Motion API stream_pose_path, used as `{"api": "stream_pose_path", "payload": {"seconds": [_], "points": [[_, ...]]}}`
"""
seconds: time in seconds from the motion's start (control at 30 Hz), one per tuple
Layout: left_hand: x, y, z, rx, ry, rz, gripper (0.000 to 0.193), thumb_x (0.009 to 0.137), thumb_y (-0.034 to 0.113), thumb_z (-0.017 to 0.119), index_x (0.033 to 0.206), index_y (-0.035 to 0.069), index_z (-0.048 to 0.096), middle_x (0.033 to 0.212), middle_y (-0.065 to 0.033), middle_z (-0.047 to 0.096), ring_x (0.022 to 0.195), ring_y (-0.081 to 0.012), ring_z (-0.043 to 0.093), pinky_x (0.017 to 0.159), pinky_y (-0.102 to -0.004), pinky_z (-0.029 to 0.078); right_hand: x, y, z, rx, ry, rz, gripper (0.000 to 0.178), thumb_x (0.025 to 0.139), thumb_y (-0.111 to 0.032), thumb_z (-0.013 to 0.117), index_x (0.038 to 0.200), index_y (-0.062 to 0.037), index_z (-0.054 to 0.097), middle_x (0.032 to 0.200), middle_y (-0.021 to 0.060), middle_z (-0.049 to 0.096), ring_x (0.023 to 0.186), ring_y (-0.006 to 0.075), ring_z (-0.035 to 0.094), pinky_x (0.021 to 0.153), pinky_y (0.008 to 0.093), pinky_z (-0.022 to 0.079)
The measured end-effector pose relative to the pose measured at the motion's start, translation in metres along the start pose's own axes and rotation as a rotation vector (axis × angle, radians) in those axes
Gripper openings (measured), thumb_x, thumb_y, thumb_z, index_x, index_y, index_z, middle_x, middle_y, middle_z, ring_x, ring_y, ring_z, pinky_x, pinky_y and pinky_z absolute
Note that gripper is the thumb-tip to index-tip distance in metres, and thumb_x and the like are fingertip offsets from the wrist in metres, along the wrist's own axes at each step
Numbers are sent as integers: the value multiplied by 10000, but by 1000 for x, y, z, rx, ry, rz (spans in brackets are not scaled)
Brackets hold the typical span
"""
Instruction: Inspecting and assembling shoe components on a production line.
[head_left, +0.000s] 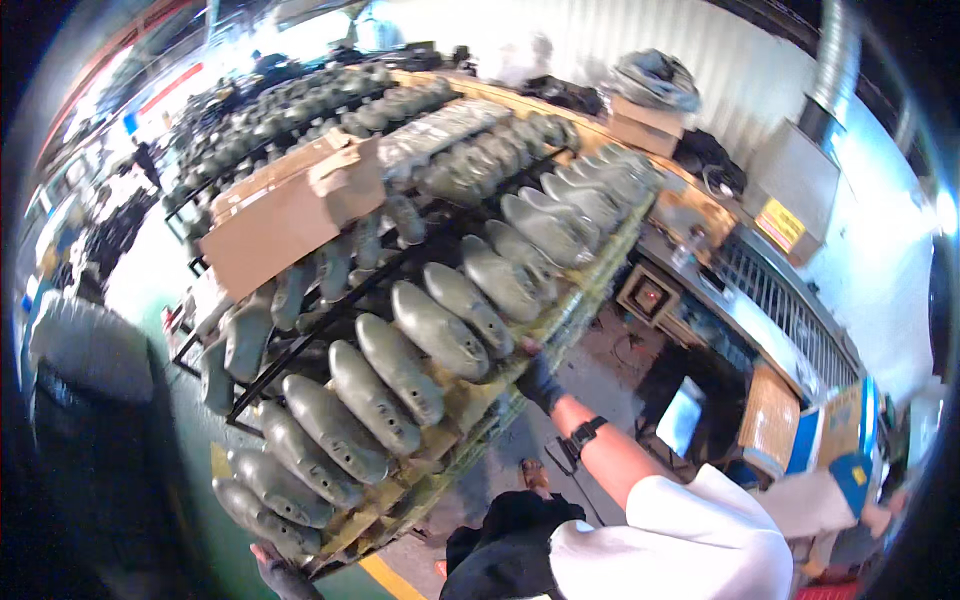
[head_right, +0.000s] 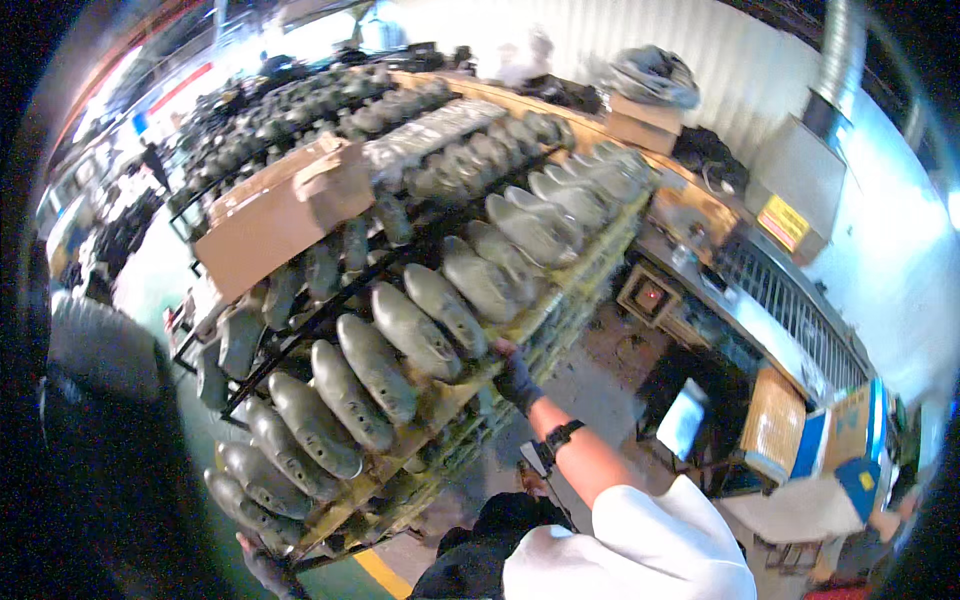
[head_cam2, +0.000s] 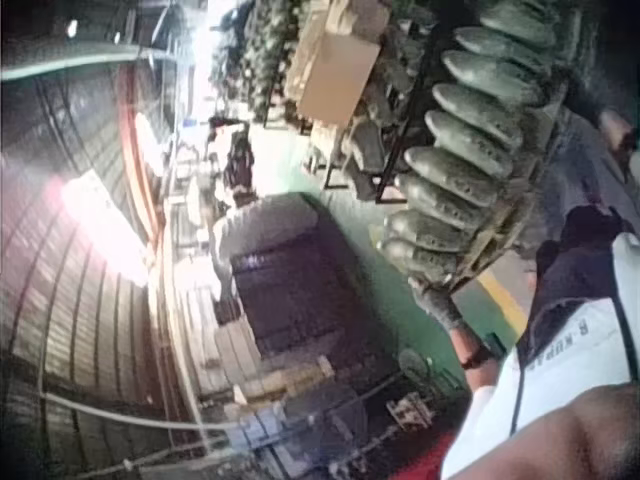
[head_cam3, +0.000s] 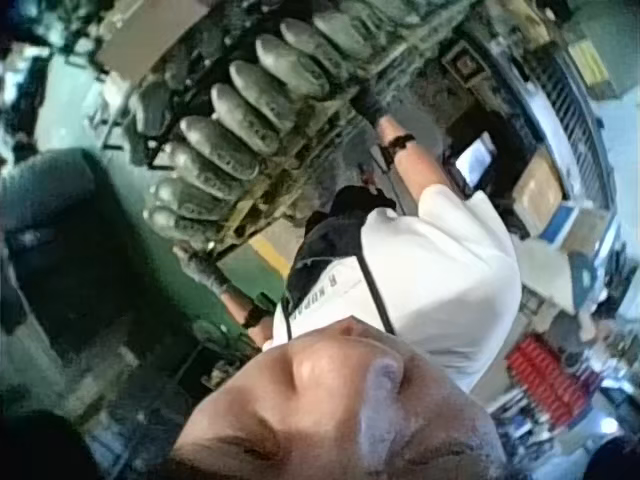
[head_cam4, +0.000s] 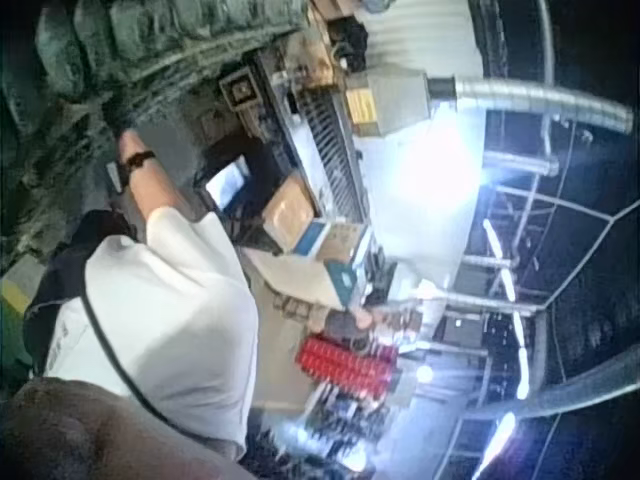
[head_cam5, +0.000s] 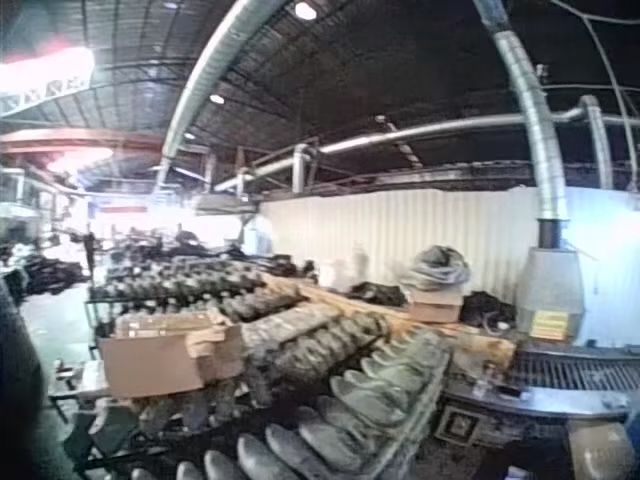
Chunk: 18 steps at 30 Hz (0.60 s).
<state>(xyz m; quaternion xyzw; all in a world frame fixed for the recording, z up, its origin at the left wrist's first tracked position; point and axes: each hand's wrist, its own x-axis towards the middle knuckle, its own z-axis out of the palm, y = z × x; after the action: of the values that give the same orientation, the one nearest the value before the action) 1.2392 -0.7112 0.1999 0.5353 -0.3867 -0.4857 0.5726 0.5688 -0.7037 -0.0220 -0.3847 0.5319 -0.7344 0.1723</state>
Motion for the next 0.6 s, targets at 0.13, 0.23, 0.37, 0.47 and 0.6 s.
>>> {"api": "stream_pose_path", "payload": {"seconds": [0.13,0.23,0.37,0.47,0.6], "points": [[-52,55,13,632,242,86,452,1084,318,487,1369,-11,609,1107,-135,693,912,-275,643,734,-393,556,-9,-113,89,762,-143,491,477,946,-422,625,1249,-54,632,1186,77,687,1070,233,657,1012,394,504],[-55,60,43,230,245,-101,479,1068,390,523,1264,-24,665,1063,-148,708,866,-288,652,744,-389,555,-7,-113,61,741,-146,482,465,949,-405,622,1262,-61,621,1231,83,674,1101,238,655,1033,428,503],[-47,46,39,117,242,-86,371,1077,280,482,1230,-4,665,1142,-145,691,921,-242,637,910,-357,497,-7,-100,58,702,-148,516,449,971,-407,596,1252,-58,622,1189,69,680,1070,225,653,990,410,512],[16,-21,-66,377,113,-6,351,1072,210,452,1342,20,571,1319,-139,598,1141,-164,546,1089,-368,337,-6,-111,84,742,-182,555,415,976,-396,593,1222,-65,634,1108,52,693,1009,207,658,949,399,521],[45,-55,-118,755,67,64,403,1066,140,421,1454,44,476,1495,-133,506,1361,-86,455,1268,-379,176,-4,-140,90,820,-228,534,377,974,-351,579,1242,-89,628,1113,74,695,1048,202,644,960,402,513]]}}
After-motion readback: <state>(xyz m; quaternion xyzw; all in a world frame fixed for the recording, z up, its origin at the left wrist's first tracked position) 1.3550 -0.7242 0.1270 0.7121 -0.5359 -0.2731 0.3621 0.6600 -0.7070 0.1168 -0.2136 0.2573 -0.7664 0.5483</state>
